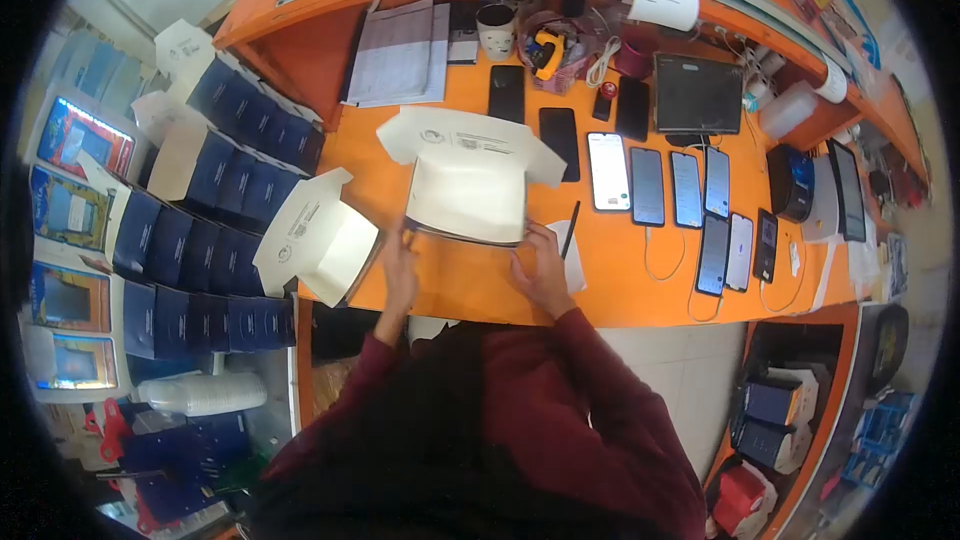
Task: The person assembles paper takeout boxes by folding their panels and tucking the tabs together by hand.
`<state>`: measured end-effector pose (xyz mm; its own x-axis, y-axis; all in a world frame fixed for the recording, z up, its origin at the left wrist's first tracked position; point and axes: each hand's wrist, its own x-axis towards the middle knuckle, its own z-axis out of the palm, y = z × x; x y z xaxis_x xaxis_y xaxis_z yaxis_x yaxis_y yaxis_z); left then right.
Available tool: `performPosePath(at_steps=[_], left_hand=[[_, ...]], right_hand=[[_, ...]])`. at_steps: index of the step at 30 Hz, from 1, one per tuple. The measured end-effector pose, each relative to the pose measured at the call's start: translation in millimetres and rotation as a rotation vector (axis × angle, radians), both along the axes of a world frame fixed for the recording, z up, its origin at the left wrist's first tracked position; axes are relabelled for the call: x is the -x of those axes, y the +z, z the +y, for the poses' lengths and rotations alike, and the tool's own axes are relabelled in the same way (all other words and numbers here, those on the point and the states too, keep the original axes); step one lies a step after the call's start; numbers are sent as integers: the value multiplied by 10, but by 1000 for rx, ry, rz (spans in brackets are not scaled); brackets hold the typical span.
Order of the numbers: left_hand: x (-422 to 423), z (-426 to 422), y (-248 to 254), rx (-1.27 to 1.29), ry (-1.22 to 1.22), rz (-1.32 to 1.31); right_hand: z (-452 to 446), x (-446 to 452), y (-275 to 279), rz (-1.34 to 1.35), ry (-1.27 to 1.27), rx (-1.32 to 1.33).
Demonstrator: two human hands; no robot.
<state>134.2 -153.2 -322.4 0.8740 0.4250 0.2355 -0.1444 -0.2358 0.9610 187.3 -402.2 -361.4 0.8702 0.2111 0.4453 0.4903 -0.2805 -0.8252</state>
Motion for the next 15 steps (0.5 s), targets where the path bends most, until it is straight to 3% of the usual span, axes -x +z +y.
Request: performPosePath(at_steps=[2,5,6,9,12,15], left_hand=[[277,-297,36,30,-114,46],[479,-315,-25,-774,-42,8],[496,-311,-25,-771,-13,54],[416,-127,-44,-927,-7,-22],[262,105,-21,-881,-204,-41],[106,218,60,-782,-411,70]], right_hand=[[-73,-69,-24,17,0,7],[-120,-109,428,15,-125,112],[-98,-114,683,-117,-177,269],[70,-121,1095,-348,100,454],[387,-172,1197,-518,458,646],[557,-255,1022,-518,443,676]])
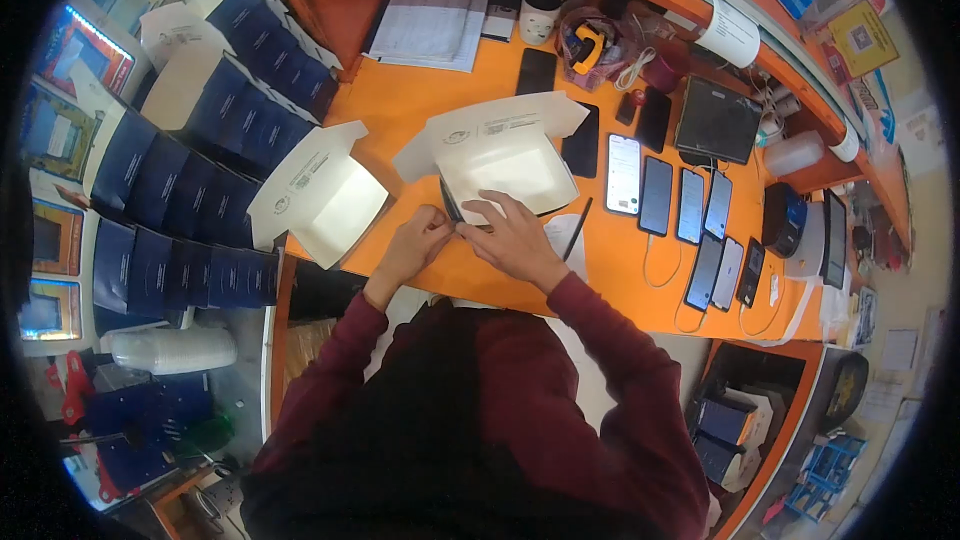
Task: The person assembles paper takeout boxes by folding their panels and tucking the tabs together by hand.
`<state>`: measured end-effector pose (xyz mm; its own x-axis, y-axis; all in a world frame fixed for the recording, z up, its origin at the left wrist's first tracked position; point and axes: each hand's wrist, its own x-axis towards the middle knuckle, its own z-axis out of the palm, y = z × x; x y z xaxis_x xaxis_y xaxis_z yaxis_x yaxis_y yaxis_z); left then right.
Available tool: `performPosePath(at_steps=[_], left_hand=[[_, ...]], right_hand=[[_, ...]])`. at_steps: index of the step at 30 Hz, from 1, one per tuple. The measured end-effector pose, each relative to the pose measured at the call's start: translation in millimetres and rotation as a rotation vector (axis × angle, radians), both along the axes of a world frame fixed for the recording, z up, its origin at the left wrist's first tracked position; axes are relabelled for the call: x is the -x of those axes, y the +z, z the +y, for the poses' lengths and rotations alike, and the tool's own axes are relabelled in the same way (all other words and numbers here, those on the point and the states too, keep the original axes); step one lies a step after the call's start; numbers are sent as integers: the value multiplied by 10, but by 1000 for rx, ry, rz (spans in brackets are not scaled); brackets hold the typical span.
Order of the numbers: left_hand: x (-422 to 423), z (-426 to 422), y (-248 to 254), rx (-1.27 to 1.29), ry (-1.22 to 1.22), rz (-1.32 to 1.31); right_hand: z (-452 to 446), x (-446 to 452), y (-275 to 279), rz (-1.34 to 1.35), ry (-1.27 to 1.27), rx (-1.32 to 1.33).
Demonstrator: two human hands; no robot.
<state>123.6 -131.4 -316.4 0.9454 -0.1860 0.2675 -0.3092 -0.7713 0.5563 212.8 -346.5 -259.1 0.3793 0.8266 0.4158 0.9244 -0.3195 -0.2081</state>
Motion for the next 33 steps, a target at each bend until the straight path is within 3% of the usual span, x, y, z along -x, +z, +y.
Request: performPosePath(at_steps=[3,6,15,20,21,22,24,28,30,33], left_hand=[[-117,28,-20,375,-98,0],[-90,7,-51,478,-108,2],[-111,49,-31,427,-130,-27],[-171,-184,-11,966,289,173],[-225,-200,22,1081,387,231],[-290,-187,57,1027,419,295],[-423,-150,127,915,481,417],[-505,-135,175,816,531,420],[-548,-139,182,786,576,434],[-624,-119,54,515,589,290]], right_hand=[[8,27,-42,-12,-46,33],[55,72,-47,-47,-99,10],[118,125,-84,52,-99,125],[118,-200,213,908,-136,30],[150,-344,158,918,-106,56],[181,-487,103,928,-76,82],[292,-755,1,591,83,205],[482,-763,-112,299,50,340],[508,-689,-2,300,6,384],[517,-658,45,281,-36,422]])
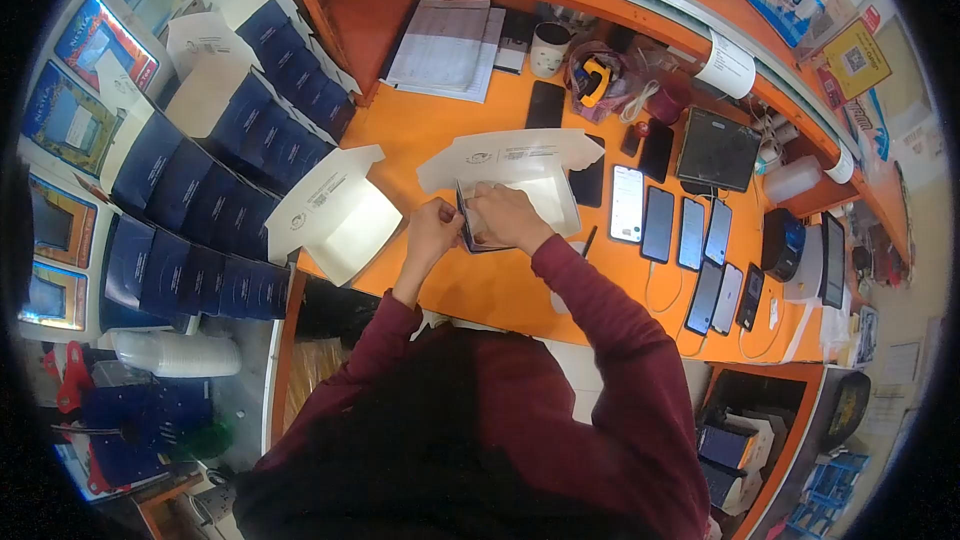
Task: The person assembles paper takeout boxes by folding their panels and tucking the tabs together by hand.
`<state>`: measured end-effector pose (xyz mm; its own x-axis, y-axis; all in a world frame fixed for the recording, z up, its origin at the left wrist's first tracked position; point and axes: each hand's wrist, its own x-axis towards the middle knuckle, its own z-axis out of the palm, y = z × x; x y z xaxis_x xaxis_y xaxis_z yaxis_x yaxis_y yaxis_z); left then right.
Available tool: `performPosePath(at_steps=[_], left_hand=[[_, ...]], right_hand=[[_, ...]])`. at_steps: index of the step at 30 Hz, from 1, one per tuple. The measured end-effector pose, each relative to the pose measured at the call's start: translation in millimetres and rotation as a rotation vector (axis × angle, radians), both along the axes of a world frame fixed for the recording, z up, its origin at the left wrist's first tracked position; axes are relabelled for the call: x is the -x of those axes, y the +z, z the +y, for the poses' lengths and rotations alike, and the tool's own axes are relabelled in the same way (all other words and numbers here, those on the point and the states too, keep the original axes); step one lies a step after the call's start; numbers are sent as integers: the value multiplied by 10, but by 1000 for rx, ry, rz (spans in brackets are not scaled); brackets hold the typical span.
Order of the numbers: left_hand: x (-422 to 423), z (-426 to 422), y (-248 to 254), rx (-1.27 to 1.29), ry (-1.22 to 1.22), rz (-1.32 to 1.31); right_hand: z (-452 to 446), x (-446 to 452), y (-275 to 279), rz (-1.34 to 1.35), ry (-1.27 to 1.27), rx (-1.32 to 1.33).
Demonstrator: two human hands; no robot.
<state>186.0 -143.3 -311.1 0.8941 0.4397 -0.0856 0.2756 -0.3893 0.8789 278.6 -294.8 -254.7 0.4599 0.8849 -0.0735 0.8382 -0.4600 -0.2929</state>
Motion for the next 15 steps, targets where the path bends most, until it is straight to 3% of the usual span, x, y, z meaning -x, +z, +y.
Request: performPosePath(at_steps=[6,12,15], left_hand=[[-2,9,-124,-163,1,-111],[1,19,-125,-19,37,-40],[-7,63,-139,-79,8,-45]], right_hand=[[72,39,-113,-125,5,12],[103,82,-147,-115,-30,52],[46,83,-180,-83,-33,-5]])
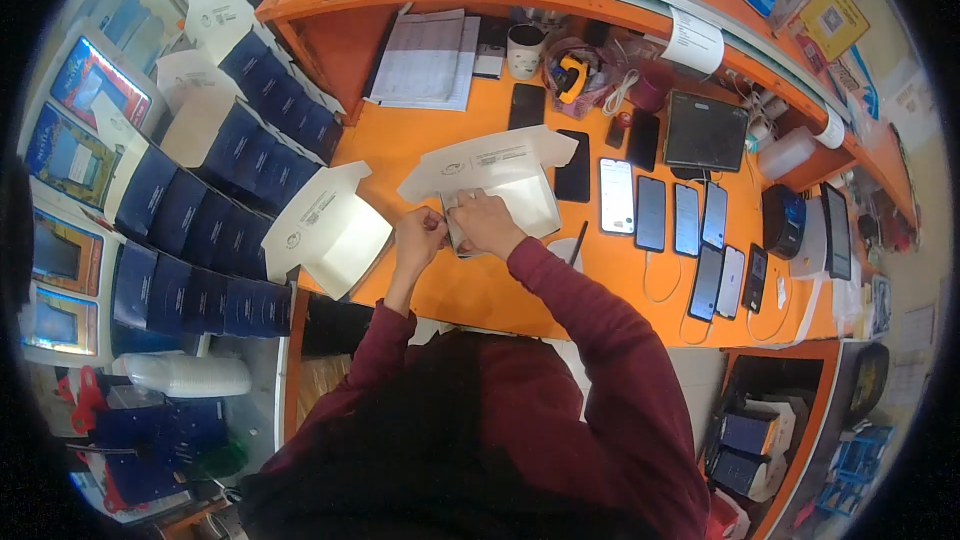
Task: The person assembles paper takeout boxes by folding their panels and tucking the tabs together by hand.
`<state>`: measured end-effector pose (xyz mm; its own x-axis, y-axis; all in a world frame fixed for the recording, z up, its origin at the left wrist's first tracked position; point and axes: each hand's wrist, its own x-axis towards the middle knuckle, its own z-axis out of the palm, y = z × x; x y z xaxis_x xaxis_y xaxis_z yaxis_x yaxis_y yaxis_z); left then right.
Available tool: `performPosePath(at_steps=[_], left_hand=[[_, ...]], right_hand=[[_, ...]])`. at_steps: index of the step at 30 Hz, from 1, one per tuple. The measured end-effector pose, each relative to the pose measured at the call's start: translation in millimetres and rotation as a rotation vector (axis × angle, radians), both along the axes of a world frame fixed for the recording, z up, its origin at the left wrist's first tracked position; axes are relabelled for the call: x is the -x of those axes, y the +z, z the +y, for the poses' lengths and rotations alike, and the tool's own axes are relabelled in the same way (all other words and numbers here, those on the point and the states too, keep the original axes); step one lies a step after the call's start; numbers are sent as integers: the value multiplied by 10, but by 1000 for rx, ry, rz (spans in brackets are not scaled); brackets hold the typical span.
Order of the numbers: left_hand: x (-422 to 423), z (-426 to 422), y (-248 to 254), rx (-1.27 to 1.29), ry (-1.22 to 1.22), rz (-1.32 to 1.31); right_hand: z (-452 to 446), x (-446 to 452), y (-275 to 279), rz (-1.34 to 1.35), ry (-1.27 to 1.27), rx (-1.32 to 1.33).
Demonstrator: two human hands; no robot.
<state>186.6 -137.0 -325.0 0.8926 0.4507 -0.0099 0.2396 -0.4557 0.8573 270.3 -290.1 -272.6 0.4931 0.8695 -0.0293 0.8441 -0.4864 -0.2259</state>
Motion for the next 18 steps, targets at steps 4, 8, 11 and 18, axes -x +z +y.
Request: performPosePath(at_steps=[4,8,11,18], left_hand=[[-10,144,216,12,-38,52],[-34,228,547,-360,34,-45],[-81,21,735,-501,-111,-301],[-338,-500,593,-724,-970,21]], right_hand=[[-261,79,55,213,-88,-447],[-858,190,148,-353,-567,-1122],[-1047,119,-5,-100,-660,-1120],[-1126,221,-426,483,-656,-1009]])
